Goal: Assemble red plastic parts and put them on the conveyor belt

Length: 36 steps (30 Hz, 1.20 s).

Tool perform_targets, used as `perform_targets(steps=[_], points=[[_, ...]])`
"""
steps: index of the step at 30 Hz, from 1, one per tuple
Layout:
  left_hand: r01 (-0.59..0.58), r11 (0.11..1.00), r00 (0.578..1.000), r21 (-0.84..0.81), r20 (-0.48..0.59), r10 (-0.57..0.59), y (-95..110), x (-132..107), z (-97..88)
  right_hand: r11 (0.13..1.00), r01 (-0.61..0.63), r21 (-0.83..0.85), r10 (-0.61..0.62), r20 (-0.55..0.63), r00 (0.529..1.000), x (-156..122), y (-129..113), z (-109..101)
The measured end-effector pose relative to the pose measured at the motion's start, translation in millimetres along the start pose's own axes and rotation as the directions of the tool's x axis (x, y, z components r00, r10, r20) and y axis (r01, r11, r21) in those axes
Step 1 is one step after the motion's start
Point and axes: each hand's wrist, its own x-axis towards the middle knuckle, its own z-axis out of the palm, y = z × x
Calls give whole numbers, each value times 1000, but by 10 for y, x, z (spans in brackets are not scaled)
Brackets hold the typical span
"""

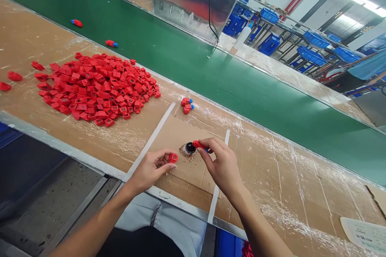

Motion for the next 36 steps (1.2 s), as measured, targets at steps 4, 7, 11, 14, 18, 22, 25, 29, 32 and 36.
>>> perform_targets(steps=[4,7,11,14,18,22,25,29,32,36], points=[[50,991,998,-126,40,-45,-50,-13,1,979,-107,175,99,51,994,-115,-83,61],[45,989,996,-138,86,-34,-37,-28,0,943,-163,291,144,85,986,-228,-187,143],[51,991,989,-121,142,-34,-8,-44,-3,936,-170,308,148,93,985,-316,-263,240],[64,988,987,-142,158,-42,-6,-47,-4,939,-165,301,147,82,986,-346,-256,293],[73,985,985,-159,164,-47,6,-44,-6,941,-151,304,134,79,988,-376,-242,354],[79,984,984,-159,170,-51,15,-47,-8,949,-112,295,95,70,993,-390,-260,375],[88,985,982,-152,179,-60,-4,-53,-14,962,-60,266,41,78,996,-394,-282,378],[116,987,969,-111,231,-88,-19,-57,-49,971,-41,235,16,110,994,-423,-297,422],[116,993,961,-38,258,-102,-5,-55,-83,970,-46,237,16,125,992,-462,-302,473],[93,995,963,42,250,-101,23,-54,-109,964,-60,258,34,103,994,-497,-333,517]])
